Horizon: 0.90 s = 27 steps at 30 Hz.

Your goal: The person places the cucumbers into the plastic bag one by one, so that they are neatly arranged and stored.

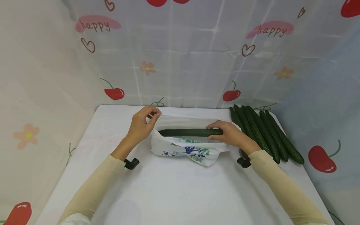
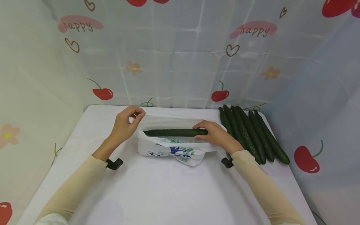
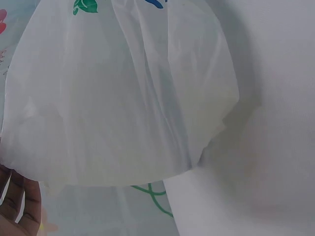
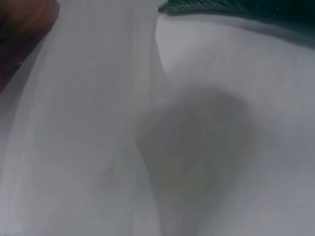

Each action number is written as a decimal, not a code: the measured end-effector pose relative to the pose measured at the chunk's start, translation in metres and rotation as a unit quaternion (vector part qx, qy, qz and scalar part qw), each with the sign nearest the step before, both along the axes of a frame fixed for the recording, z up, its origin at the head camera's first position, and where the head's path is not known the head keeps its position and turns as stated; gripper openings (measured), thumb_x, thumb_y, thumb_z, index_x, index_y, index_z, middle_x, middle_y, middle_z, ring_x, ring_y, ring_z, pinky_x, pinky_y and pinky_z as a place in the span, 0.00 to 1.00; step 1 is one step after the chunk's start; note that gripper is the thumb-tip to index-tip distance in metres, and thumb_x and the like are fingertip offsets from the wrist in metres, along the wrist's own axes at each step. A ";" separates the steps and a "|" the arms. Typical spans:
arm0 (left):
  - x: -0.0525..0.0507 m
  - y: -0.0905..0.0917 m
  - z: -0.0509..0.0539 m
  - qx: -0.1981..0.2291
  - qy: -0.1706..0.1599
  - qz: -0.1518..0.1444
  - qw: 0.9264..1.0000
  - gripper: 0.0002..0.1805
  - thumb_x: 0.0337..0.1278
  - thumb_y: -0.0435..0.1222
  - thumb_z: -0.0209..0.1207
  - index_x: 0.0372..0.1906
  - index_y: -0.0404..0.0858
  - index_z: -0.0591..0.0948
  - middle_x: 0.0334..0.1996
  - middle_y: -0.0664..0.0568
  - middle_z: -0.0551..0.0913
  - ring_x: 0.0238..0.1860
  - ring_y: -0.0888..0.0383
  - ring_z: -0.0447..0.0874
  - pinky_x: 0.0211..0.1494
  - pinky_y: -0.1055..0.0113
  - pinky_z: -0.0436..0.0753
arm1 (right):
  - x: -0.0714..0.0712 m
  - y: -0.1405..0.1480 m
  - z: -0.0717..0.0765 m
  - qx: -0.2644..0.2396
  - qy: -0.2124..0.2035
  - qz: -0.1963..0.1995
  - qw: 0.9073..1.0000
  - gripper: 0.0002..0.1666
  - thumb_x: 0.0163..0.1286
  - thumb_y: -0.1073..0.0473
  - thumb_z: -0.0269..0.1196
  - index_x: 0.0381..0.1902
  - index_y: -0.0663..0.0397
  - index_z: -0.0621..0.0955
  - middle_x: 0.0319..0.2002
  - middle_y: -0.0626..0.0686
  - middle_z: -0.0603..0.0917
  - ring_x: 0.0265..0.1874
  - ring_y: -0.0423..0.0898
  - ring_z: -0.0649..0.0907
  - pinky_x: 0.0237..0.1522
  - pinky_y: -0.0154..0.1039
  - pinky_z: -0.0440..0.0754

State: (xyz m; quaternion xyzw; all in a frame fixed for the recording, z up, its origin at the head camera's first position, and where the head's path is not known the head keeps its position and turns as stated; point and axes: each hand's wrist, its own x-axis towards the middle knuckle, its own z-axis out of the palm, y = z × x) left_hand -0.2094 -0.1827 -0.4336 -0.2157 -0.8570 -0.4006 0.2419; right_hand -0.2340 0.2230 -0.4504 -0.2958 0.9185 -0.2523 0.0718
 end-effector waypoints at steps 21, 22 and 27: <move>-0.003 -0.002 0.000 0.000 -0.011 0.012 1.000 0.05 0.76 0.34 0.64 0.50 0.39 0.86 0.45 0.49 0.88 0.46 0.54 0.88 0.49 0.56 0.90 | 0.018 0.003 0.022 0.060 0.031 0.006 0.998 0.35 0.68 0.46 0.78 0.69 0.49 0.82 0.66 0.53 0.85 0.59 0.54 0.88 0.56 0.52 0.92; -0.003 -0.002 -0.001 0.000 -0.010 0.011 1.000 0.05 0.76 0.34 0.64 0.50 0.39 0.86 0.45 0.49 0.88 0.46 0.54 0.87 0.48 0.56 0.90 | 0.020 0.004 0.023 0.050 0.031 0.006 0.998 0.34 0.69 0.47 0.77 0.69 0.50 0.82 0.66 0.53 0.85 0.60 0.54 0.87 0.56 0.53 0.91; -0.002 -0.002 -0.001 0.005 -0.009 0.008 1.000 0.05 0.76 0.35 0.64 0.50 0.39 0.86 0.44 0.50 0.88 0.45 0.55 0.87 0.48 0.56 0.90 | 0.032 0.012 0.029 -0.012 0.043 -0.007 0.999 0.29 0.71 0.51 0.76 0.67 0.50 0.84 0.65 0.54 0.86 0.56 0.56 0.89 0.56 0.57 0.91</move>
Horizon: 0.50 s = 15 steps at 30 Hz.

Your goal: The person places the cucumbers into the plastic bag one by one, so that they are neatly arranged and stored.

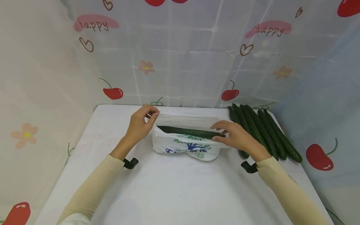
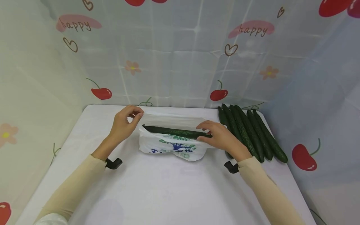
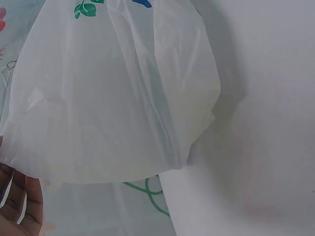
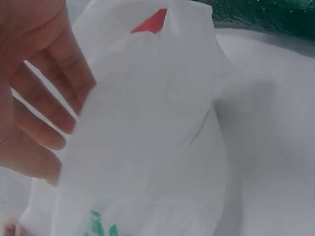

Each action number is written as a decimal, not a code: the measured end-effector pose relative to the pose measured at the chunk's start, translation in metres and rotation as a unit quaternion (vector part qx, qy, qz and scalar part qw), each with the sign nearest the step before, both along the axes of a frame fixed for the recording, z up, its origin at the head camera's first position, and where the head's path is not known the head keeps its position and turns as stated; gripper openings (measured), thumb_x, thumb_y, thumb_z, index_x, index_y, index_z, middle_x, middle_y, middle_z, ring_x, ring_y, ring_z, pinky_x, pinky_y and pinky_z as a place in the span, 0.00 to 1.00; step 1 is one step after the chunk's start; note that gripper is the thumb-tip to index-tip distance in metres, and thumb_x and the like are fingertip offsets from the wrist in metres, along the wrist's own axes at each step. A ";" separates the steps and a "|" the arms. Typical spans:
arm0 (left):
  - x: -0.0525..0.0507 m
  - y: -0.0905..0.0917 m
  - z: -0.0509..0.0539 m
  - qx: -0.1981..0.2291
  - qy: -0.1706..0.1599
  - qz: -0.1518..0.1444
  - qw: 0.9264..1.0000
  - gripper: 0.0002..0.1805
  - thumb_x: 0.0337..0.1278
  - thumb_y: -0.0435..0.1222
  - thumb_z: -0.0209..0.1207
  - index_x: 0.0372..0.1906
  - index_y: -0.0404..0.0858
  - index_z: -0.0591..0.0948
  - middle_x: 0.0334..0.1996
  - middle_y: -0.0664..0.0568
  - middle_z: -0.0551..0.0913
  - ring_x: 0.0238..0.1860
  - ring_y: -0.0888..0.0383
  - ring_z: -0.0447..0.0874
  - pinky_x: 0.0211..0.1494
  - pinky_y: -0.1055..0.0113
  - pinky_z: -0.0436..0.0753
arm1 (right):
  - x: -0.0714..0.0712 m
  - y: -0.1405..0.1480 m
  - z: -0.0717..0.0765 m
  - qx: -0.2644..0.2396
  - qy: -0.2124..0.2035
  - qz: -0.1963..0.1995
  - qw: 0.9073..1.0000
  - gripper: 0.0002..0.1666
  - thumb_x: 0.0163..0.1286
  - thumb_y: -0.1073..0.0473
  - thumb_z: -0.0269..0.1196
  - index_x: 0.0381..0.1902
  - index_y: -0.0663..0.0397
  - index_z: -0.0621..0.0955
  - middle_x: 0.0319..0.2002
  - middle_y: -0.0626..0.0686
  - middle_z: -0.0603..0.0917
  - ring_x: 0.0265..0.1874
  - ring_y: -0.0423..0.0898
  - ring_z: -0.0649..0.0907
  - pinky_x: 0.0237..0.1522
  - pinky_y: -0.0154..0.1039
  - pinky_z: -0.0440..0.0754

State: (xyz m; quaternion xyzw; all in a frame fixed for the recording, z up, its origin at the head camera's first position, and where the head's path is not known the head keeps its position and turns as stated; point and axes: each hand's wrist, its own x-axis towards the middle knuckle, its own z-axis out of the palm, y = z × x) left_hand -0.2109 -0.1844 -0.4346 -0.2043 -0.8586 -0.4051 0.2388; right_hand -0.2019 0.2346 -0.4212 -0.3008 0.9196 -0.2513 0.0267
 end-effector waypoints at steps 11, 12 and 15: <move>0.000 0.001 -0.002 0.005 0.000 0.001 1.000 0.06 0.76 0.36 0.64 0.50 0.40 0.86 0.44 0.50 0.88 0.45 0.56 0.87 0.48 0.58 0.89 | 0.025 0.038 0.005 -0.268 0.163 -0.110 0.943 0.24 0.65 0.75 0.73 0.59 0.56 0.88 0.51 0.60 0.90 0.48 0.34 0.88 0.51 0.19 0.84; 0.000 0.001 -0.002 0.004 0.001 0.001 1.000 0.06 0.76 0.36 0.64 0.49 0.40 0.86 0.44 0.50 0.88 0.45 0.56 0.87 0.48 0.58 0.89 | 0.027 0.042 0.003 -0.286 0.169 -0.124 0.935 0.24 0.65 0.76 0.72 0.58 0.58 0.88 0.50 0.61 0.89 0.47 0.31 0.88 0.51 0.18 0.83; 0.000 0.001 -0.003 0.005 0.002 0.002 1.000 0.06 0.76 0.36 0.64 0.49 0.40 0.86 0.44 0.51 0.88 0.45 0.56 0.86 0.48 0.59 0.89 | 0.034 0.051 -0.004 -0.307 0.181 -0.168 0.919 0.22 0.66 0.75 0.72 0.58 0.59 0.89 0.49 0.62 0.89 0.44 0.25 0.87 0.48 0.17 0.82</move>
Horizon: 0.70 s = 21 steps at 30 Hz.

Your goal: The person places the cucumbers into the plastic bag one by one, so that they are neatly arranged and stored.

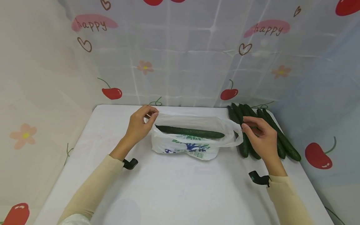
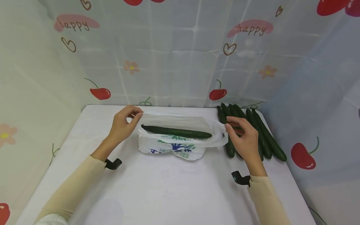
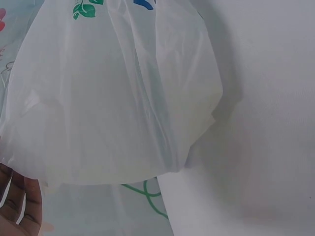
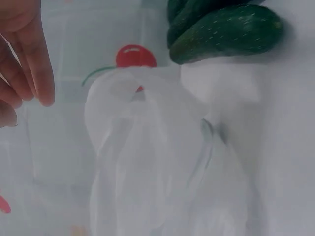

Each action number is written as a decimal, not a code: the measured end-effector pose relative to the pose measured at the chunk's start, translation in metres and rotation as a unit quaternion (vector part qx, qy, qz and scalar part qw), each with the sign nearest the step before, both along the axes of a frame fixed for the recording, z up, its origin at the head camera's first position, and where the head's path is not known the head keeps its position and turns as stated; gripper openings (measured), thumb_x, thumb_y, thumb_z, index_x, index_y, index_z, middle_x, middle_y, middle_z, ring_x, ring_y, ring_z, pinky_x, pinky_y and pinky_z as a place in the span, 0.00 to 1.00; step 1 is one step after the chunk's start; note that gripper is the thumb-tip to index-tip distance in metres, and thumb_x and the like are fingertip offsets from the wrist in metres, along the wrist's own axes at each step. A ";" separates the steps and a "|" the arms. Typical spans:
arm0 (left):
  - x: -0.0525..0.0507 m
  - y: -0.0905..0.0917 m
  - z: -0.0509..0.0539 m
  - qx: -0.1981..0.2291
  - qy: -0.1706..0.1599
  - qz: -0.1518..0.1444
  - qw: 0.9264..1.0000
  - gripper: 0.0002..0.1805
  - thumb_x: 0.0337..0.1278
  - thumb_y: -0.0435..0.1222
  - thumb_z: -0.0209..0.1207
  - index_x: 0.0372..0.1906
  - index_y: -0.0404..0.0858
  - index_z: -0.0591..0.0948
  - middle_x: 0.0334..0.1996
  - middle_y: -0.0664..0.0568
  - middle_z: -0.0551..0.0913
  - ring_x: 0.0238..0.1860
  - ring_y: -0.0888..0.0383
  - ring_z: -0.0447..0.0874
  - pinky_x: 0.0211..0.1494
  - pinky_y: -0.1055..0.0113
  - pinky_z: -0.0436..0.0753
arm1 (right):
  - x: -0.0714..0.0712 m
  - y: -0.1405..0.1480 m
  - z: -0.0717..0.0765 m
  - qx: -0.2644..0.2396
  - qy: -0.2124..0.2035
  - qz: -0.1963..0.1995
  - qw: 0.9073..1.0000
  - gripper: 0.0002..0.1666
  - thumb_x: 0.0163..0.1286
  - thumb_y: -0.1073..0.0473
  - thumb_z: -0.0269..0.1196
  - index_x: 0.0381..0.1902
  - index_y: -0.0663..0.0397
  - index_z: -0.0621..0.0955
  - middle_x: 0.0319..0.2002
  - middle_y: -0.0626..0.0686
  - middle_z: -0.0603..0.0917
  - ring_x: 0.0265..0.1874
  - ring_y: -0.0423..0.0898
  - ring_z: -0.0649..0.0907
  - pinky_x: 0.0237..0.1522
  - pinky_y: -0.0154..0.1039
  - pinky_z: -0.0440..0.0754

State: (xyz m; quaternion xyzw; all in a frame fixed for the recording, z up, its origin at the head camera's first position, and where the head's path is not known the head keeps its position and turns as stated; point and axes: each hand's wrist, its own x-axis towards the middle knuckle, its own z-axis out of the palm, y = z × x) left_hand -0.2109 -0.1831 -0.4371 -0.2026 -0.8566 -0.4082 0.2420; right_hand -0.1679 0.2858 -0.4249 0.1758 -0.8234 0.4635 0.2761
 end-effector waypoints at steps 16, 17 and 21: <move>-0.001 0.003 -0.003 0.003 0.004 -0.004 1.000 0.06 0.76 0.36 0.64 0.49 0.39 0.87 0.42 0.50 0.88 0.44 0.56 0.87 0.47 0.61 0.88 | 0.020 0.025 -0.044 0.072 -0.242 -0.109 0.961 0.30 0.82 0.48 0.64 0.76 0.51 0.76 0.68 0.64 0.79 0.58 0.44 0.85 0.46 0.10 0.71; -0.001 0.003 -0.002 0.002 0.004 -0.003 1.000 0.06 0.76 0.36 0.64 0.49 0.39 0.87 0.43 0.50 0.88 0.44 0.57 0.87 0.47 0.61 0.88 | 0.020 0.025 -0.047 0.076 -0.251 -0.112 0.958 0.31 0.82 0.47 0.63 0.76 0.52 0.76 0.69 0.65 0.79 0.60 0.51 0.85 0.46 0.11 0.70; -0.001 0.003 -0.002 -0.001 0.003 0.000 1.000 0.06 0.76 0.36 0.64 0.50 0.40 0.87 0.42 0.51 0.88 0.44 0.57 0.86 0.47 0.61 0.88 | 0.020 0.024 -0.058 0.094 -0.264 -0.116 0.953 0.31 0.83 0.49 0.62 0.76 0.59 0.74 0.70 0.69 0.76 0.66 0.68 0.81 0.59 0.31 0.86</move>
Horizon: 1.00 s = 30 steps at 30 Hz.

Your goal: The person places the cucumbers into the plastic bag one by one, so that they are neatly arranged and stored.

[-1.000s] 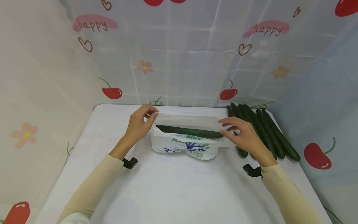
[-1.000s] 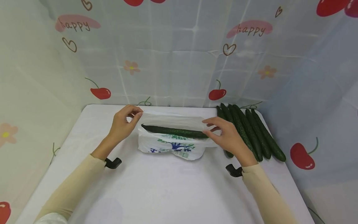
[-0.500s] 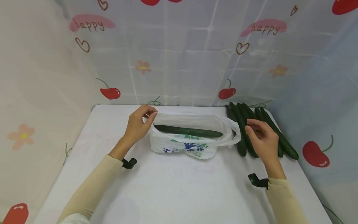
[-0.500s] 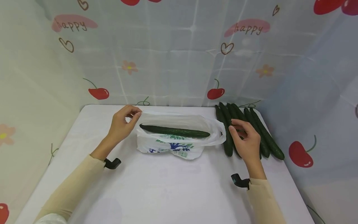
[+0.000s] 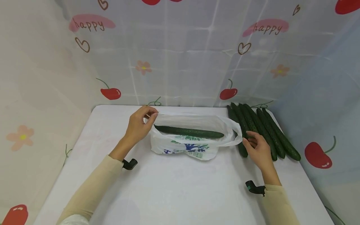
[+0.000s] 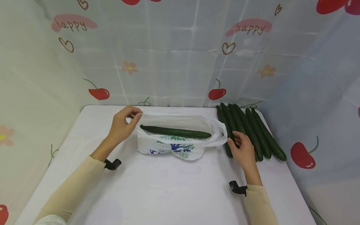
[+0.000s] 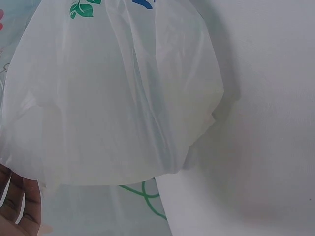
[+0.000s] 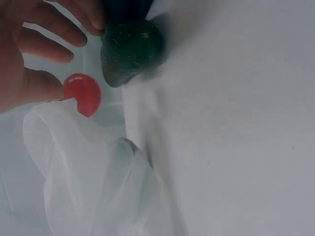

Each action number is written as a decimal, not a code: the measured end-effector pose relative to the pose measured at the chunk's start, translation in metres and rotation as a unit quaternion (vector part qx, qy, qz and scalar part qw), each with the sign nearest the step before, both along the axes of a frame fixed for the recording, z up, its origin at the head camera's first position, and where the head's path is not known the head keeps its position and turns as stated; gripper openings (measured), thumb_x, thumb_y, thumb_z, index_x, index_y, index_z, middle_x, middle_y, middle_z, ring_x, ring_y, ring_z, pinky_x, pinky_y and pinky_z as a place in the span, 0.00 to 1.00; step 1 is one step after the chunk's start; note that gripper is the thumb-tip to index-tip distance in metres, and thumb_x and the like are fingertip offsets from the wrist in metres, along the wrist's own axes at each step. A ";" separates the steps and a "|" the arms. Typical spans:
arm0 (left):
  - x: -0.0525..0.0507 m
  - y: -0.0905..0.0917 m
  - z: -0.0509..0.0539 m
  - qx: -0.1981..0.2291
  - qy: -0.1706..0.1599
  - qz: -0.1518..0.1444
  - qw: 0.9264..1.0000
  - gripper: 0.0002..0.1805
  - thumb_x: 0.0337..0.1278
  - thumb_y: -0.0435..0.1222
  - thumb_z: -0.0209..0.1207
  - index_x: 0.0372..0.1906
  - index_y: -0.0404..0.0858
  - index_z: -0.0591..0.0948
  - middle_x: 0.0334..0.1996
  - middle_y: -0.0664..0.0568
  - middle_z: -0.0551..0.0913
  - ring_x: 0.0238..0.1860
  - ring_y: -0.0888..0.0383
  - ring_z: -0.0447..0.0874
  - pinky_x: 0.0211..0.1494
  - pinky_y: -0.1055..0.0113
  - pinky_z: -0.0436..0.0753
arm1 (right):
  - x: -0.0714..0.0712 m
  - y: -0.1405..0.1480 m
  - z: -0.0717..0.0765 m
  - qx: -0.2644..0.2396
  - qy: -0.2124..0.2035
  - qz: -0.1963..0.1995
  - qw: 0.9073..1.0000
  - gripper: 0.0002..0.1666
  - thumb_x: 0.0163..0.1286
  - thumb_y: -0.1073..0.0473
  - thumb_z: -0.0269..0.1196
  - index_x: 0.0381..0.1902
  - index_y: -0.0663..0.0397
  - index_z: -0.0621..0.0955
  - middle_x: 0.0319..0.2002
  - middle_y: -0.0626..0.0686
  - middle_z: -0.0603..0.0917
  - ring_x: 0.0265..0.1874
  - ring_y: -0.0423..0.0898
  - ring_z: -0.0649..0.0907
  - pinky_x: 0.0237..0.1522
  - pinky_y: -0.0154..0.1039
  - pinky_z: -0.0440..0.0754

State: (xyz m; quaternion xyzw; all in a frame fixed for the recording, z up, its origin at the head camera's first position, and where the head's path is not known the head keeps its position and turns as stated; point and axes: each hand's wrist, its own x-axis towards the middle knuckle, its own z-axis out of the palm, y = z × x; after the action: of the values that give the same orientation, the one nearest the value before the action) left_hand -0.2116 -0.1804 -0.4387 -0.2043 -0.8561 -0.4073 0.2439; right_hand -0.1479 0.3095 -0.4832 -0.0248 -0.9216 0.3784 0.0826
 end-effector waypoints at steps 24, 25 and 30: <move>0.001 0.002 -0.001 0.002 0.005 -0.004 1.000 0.05 0.76 0.36 0.64 0.49 0.40 0.87 0.42 0.51 0.88 0.43 0.57 0.85 0.48 0.66 0.86 | -0.011 -0.028 -0.020 0.085 -0.004 -0.044 0.995 0.41 0.69 0.61 0.73 0.77 0.63 0.71 0.66 0.75 0.81 0.63 0.76 0.80 0.63 0.77 0.75; 0.001 0.003 -0.001 0.003 0.007 -0.004 1.000 0.05 0.76 0.35 0.64 0.49 0.40 0.87 0.42 0.51 0.88 0.42 0.57 0.85 0.47 0.67 0.86 | -0.012 -0.029 -0.022 0.093 -0.002 -0.038 0.995 0.41 0.69 0.61 0.73 0.77 0.64 0.71 0.65 0.76 0.81 0.62 0.77 0.80 0.62 0.77 0.75; -0.001 0.005 -0.003 0.005 0.005 -0.010 1.000 0.05 0.76 0.36 0.64 0.49 0.41 0.87 0.41 0.52 0.87 0.42 0.58 0.85 0.48 0.67 0.85 | -0.010 -0.031 -0.026 0.109 0.000 -0.037 0.993 0.42 0.70 0.61 0.73 0.77 0.65 0.70 0.67 0.76 0.80 0.60 0.79 0.80 0.59 0.79 0.75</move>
State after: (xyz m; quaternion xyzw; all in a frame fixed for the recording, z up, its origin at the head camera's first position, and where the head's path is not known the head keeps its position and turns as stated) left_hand -0.2122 -0.1758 -0.4422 -0.2135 -0.8507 -0.4130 0.2455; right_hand -0.1579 0.2780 -0.5094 -0.0494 -0.9558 0.2724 0.0990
